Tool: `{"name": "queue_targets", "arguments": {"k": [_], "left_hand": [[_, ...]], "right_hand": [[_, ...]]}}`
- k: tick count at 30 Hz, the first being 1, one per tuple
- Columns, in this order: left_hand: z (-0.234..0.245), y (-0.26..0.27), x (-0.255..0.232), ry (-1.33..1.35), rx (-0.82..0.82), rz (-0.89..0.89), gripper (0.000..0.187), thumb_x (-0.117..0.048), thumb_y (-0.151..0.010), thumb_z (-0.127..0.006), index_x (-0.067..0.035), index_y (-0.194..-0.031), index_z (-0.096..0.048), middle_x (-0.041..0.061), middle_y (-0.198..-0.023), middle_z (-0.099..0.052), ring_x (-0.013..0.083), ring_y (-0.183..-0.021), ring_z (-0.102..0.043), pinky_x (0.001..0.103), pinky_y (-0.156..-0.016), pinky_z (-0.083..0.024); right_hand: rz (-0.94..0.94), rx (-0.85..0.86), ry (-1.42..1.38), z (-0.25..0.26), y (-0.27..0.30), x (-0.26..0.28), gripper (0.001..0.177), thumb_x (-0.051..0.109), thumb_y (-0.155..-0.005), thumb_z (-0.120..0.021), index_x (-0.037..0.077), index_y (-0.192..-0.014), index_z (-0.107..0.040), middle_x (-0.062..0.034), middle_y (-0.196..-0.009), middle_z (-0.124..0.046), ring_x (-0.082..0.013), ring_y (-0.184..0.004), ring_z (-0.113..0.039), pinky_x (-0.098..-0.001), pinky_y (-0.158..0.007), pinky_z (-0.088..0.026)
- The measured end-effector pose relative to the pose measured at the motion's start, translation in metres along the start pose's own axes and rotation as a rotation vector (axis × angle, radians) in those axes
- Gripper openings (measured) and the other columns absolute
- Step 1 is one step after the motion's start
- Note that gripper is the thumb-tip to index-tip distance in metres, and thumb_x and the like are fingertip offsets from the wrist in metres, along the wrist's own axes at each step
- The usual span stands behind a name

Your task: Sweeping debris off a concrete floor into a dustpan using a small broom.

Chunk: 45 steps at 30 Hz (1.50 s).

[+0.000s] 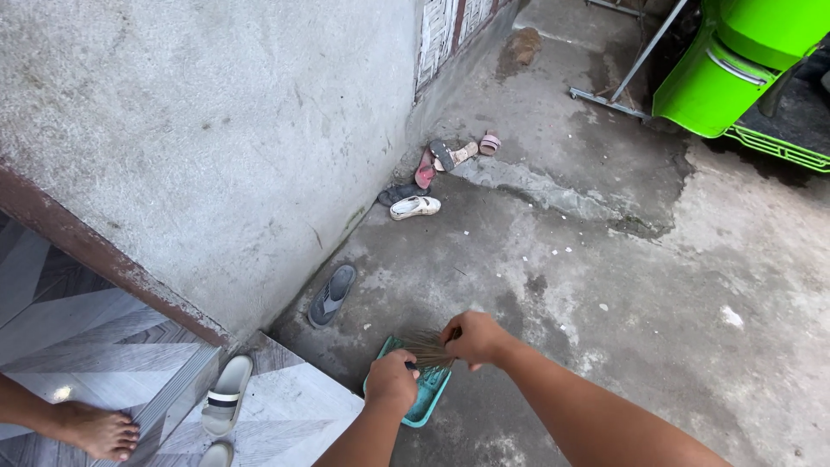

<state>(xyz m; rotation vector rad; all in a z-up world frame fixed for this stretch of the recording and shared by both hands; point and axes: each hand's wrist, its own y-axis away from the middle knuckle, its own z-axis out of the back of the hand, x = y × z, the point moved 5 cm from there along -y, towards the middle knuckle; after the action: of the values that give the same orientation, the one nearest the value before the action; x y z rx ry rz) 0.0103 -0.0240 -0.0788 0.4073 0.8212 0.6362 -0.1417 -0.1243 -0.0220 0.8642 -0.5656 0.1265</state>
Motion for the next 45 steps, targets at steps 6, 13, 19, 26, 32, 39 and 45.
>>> {"name": "queue_targets", "arguments": {"k": [6,13,19,26,32,39,45], "left_hand": [[-0.012,-0.011,0.027,0.041,-0.034,-0.032,0.027,-0.015,-0.089,-0.076,-0.016,-0.116,-0.074,0.011,-0.117,-0.073,0.0296,-0.109,-0.072,0.041,-0.092,-0.058],[-0.022,0.005,0.026,0.065,-0.061,-0.029,0.027,-0.015,-0.087,-0.078,-0.021,-0.113,-0.076,0.01,-0.116,-0.074,0.03,-0.108,-0.071,0.041,-0.091,-0.057],[-0.02,-0.002,0.031,0.072,-0.047,-0.005,0.026,-0.017,-0.088,-0.076,-0.021,-0.114,-0.075,0.009,-0.117,-0.073,0.0291,-0.11,-0.071,0.04,-0.093,-0.057],[-0.025,-0.002,0.028,0.03,0.022,0.06,0.027,-0.016,-0.094,-0.07,-0.021,-0.12,-0.073,0.007,-0.126,-0.07,0.0263,-0.113,-0.07,0.041,-0.092,-0.058],[-0.014,0.009,0.022,-0.029,0.065,0.083,0.027,-0.018,-0.095,-0.069,-0.023,-0.121,-0.072,0.005,-0.125,-0.072,0.0248,-0.115,-0.07,0.042,-0.094,-0.057],[-0.01,0.002,0.031,-0.057,0.059,0.09,0.026,-0.023,-0.095,-0.07,-0.025,-0.12,-0.073,0.004,-0.125,-0.072,0.0269,-0.115,-0.069,0.043,-0.094,-0.057],[-0.004,0.018,0.02,-0.109,0.065,0.06,0.028,-0.023,-0.096,-0.068,-0.026,-0.124,-0.07,0.004,-0.127,-0.069,0.0268,-0.117,-0.068,0.044,-0.095,-0.056]], "right_hand": [[0.066,-0.289,-0.004,0.04,-0.003,0.013,0.023,0.015,-0.085,-0.07,0.005,-0.105,-0.076,-0.0114,-0.093,-0.079,-0.0228,-0.07,-0.078,-0.0346,-0.068,-0.065],[0.285,-0.355,0.272,-0.025,-0.048,-0.062,0.028,0.018,-0.076,-0.073,0.011,-0.103,-0.077,-0.0137,-0.097,-0.076,-0.0282,-0.093,-0.075,-0.0383,-0.085,-0.06],[0.297,-0.144,0.31,-0.031,-0.033,-0.052,0.028,0.021,-0.076,-0.073,0.015,-0.103,-0.078,-0.0101,-0.095,-0.078,-0.0235,-0.089,-0.075,-0.0359,-0.083,-0.06],[0.192,-0.291,0.238,0.043,-0.007,0.013,0.027,0.018,-0.081,-0.07,0.01,-0.106,-0.079,-0.0099,-0.1,-0.079,-0.0223,-0.091,-0.077,-0.0344,-0.088,-0.06],[0.195,-0.273,0.207,0.008,-0.026,-0.019,0.029,0.015,-0.081,-0.073,0.011,-0.109,-0.078,-0.0094,-0.102,-0.078,-0.02,-0.091,-0.075,-0.0326,-0.089,-0.059],[0.06,-0.007,-0.087,-0.012,-0.004,-0.025,0.028,0.01,-0.081,-0.073,0.01,-0.108,-0.078,-0.0048,-0.093,-0.077,-0.0172,-0.08,-0.072,-0.033,-0.066,-0.06],[0.09,-0.239,0.052,0.03,0.012,0.005,0.025,0.014,-0.083,-0.072,0.009,-0.106,-0.079,-0.0065,-0.095,-0.079,-0.0174,-0.082,-0.075,-0.0318,-0.076,-0.06]]}}
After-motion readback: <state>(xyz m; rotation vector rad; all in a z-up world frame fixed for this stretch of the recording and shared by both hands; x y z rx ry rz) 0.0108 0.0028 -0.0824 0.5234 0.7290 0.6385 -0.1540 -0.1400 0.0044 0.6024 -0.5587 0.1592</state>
